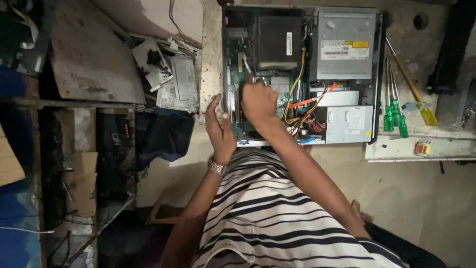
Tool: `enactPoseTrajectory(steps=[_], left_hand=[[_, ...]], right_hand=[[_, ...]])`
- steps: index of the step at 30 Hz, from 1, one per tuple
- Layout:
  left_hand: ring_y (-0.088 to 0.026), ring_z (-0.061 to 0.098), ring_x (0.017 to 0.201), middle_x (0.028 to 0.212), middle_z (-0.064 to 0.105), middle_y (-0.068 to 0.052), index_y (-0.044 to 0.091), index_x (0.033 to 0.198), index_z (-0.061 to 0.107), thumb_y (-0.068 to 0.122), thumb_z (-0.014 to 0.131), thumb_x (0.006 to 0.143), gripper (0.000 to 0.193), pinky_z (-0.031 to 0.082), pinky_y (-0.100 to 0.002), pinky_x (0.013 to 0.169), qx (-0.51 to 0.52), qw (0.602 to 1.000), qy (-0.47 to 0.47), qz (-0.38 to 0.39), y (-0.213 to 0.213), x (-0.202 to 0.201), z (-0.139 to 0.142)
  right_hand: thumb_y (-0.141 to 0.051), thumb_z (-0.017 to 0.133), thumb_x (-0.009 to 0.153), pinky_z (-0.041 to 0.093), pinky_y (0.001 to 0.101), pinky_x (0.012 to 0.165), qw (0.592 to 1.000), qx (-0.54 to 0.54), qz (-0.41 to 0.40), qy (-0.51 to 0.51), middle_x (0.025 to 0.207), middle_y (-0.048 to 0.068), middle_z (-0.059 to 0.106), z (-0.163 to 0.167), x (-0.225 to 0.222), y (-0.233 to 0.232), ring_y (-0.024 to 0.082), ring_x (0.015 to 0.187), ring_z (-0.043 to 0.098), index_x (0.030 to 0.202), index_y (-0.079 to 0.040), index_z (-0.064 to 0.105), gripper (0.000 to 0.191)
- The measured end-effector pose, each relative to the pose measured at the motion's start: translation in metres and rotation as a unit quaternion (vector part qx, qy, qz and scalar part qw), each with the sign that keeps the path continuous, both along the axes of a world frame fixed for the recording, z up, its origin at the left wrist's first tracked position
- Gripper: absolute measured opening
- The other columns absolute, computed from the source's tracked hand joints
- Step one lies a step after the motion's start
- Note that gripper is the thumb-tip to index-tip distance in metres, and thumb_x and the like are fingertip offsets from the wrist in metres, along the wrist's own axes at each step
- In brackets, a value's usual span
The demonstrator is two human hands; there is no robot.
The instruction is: The person cleans the motherboard inside an open computer case with a toothbrush, then installs a metal expansion card bracket into the rear slot. They connect internal ribbon cables and use a screwdriver to secure components inside the case.
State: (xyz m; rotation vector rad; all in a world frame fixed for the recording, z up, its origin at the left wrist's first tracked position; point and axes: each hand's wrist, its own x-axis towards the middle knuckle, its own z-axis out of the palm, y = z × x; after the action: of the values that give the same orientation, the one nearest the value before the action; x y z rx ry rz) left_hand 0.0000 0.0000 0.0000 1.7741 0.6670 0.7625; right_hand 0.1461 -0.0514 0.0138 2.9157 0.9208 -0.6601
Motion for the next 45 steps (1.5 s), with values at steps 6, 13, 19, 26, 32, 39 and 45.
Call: enactPoseTrajectory(steps=[6,13,19,26,32,39,45], left_hand=[[-0.035,0.052,0.140,0.147,0.057,-0.021,-0.002,0.145,0.050,0.030,0.048,0.111,0.047,0.037,-0.045,0.121,-0.001,1.000,-0.024,0.004,-0.001,0.003,0.007],[-0.037,0.051,0.140,0.147,0.056,-0.022,-0.002,0.145,0.051,0.029,0.049,0.111,0.047,0.036,-0.045,0.121,0.013,0.999,-0.036,0.006,0.003,0.014,0.006],[-0.036,0.051,0.140,0.147,0.056,-0.021,-0.003,0.146,0.050,0.024,0.050,0.109,0.045,0.035,-0.045,0.121,0.014,1.000,-0.011,0.003,0.001,0.004,0.005],[-0.036,0.051,0.139,0.146,0.056,-0.022,-0.003,0.145,0.050,0.021,0.049,0.109,0.043,0.035,-0.045,0.121,0.015,1.000,-0.016,-0.005,-0.002,0.006,0.006],[-0.036,0.051,0.139,0.146,0.057,-0.022,-0.003,0.145,0.051,0.023,0.046,0.111,0.043,0.036,-0.045,0.121,0.019,1.000,-0.016,-0.009,0.001,0.004,0.007],[-0.035,0.052,0.140,0.146,0.057,-0.021,-0.002,0.144,0.051,0.028,0.045,0.112,0.044,0.037,-0.044,0.121,0.009,0.999,-0.028,-0.012,0.002,0.005,0.007],[-0.036,0.052,0.139,0.145,0.057,-0.022,-0.003,0.144,0.051,0.031,0.045,0.112,0.048,0.036,-0.044,0.120,0.010,1.000,-0.014,-0.007,0.003,0.003,0.004]], right_hand=[[-0.009,0.073,0.076,0.058,0.0533,0.072,0.999,0.043,-0.013,-0.030,0.098,0.029,0.071,0.000,0.002,-0.006,0.044,0.087,0.073,0.151,0.004,0.040,0.082],[-0.014,0.075,0.078,0.058,0.0535,0.075,0.998,0.060,-0.001,-0.022,0.095,0.028,0.072,0.003,-0.003,-0.010,0.045,0.090,0.072,0.139,0.010,0.047,0.071],[-0.013,0.074,0.081,0.058,0.0520,0.077,0.998,0.061,0.012,-0.005,0.097,0.030,0.071,0.004,-0.008,-0.015,0.046,0.090,0.072,0.130,0.010,0.053,0.058],[-0.011,0.069,0.085,0.057,0.0564,0.077,0.996,0.085,-0.005,-0.001,0.092,0.030,0.072,0.001,-0.013,-0.024,0.048,0.088,0.072,0.129,0.004,0.059,0.047],[-0.013,0.069,0.087,0.059,0.0552,0.077,0.994,0.106,0.007,0.022,0.088,0.029,0.072,0.008,-0.006,-0.031,0.047,0.085,0.073,0.113,-0.003,0.062,0.030],[-0.010,0.070,0.080,0.059,0.0528,0.072,0.993,0.091,0.006,0.081,0.085,0.027,0.072,0.024,0.002,-0.033,0.043,0.083,0.073,0.153,0.000,0.037,0.080],[-0.007,0.066,0.090,0.058,0.0551,0.078,0.996,0.087,0.017,-0.006,0.092,0.028,0.073,0.011,-0.006,-0.010,0.046,0.088,0.073,0.141,0.003,0.053,0.054]])
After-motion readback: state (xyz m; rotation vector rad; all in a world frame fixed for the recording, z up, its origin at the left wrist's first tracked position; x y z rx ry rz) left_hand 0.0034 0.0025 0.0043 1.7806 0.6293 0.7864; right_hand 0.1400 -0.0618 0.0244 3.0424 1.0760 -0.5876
